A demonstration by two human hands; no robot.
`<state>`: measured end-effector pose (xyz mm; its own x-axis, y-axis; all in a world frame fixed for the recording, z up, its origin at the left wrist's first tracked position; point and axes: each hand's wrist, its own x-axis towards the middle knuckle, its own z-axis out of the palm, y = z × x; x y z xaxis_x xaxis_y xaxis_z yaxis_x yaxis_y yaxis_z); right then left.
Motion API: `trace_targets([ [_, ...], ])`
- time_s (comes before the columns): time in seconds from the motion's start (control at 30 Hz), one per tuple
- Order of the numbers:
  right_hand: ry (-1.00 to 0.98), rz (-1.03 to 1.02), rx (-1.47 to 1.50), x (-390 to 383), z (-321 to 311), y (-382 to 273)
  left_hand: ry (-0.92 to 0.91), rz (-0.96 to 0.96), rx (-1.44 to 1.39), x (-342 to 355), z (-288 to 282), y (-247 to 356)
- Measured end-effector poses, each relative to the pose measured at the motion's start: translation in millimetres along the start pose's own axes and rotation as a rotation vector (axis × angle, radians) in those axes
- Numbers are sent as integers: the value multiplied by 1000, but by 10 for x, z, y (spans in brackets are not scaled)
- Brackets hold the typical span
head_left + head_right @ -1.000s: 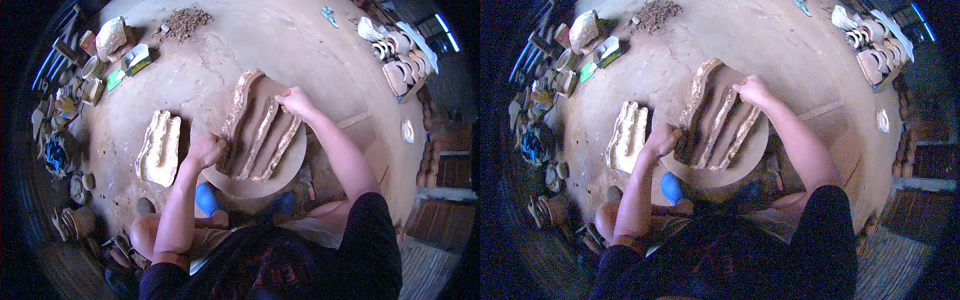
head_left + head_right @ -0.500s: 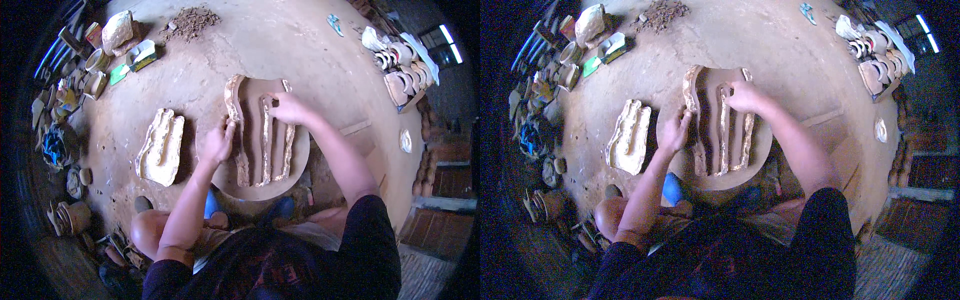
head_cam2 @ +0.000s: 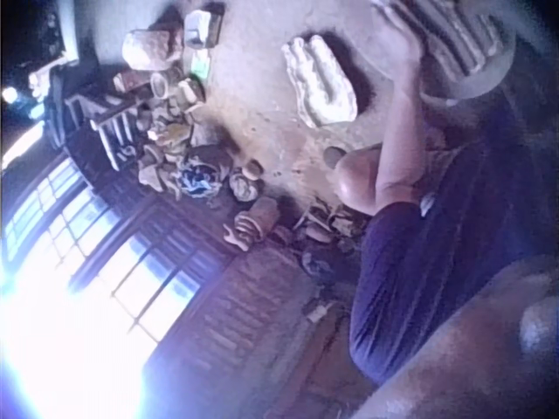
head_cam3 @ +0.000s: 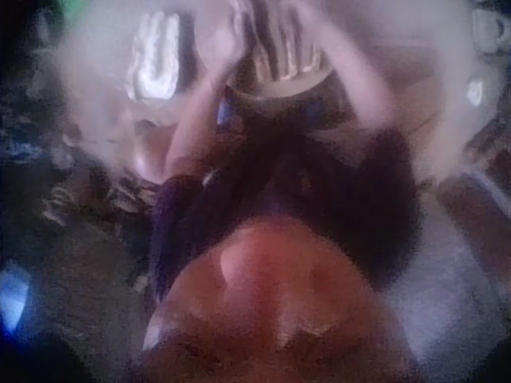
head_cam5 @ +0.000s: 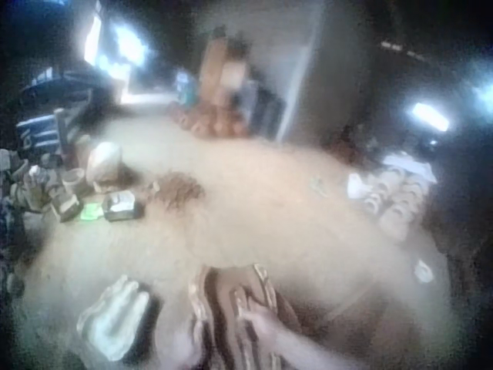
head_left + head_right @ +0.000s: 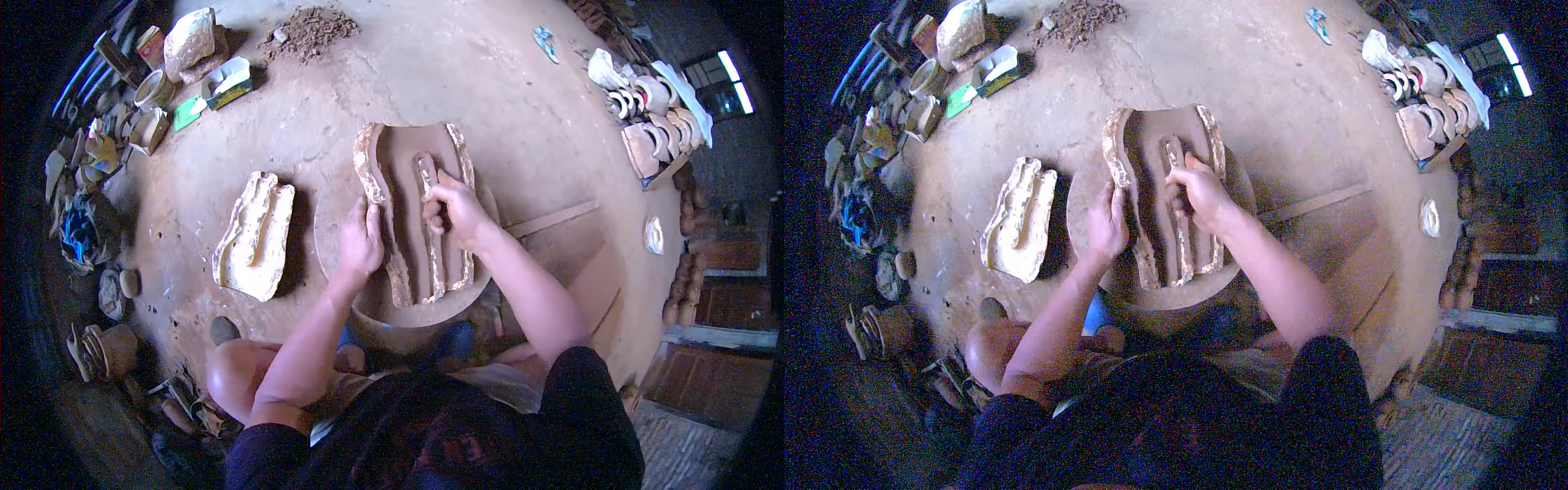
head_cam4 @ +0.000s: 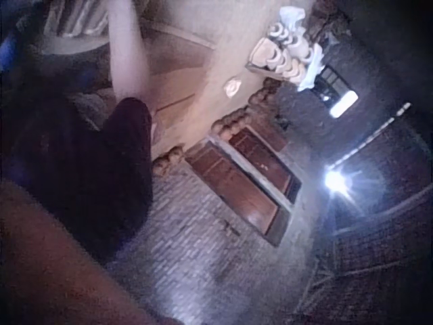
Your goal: The person prepares a pottery mold by smoothing and shaping clay inside the form by hand and using a tool. They then take a flat sheet of clay and press it into a second mold, shaping it by hand to fit the interior contours.
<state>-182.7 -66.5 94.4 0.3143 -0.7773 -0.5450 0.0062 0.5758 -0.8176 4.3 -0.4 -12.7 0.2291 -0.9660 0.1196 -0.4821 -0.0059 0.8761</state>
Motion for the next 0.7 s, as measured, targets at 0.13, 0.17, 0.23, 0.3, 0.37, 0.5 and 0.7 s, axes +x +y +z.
trace_targets([
  [0.13,79,24,9,186,-22,-206,15,-2,-52,69,12,51],
  [0.17,79,-5,-28,231,-12,-254,20,-7,-51,81,-2,44],
  [0.23,63,6,-147,269,-39,-364,-2,13,-10,123,-25,34],
  [0.3,65,40,-239,309,-132,-472,-35,-14,-41,158,-56,176],
  [0.37,60,76,-453,296,-160,-597,-66,-42,-69,203,-75,234],
  [0.5,47,88,-729,329,-173,-805,-122,-89,-64,287,-106,300],
  [0.7,-58,97,-999,344,-222,-1032,-127,-53,-70,374,-134,383],
])
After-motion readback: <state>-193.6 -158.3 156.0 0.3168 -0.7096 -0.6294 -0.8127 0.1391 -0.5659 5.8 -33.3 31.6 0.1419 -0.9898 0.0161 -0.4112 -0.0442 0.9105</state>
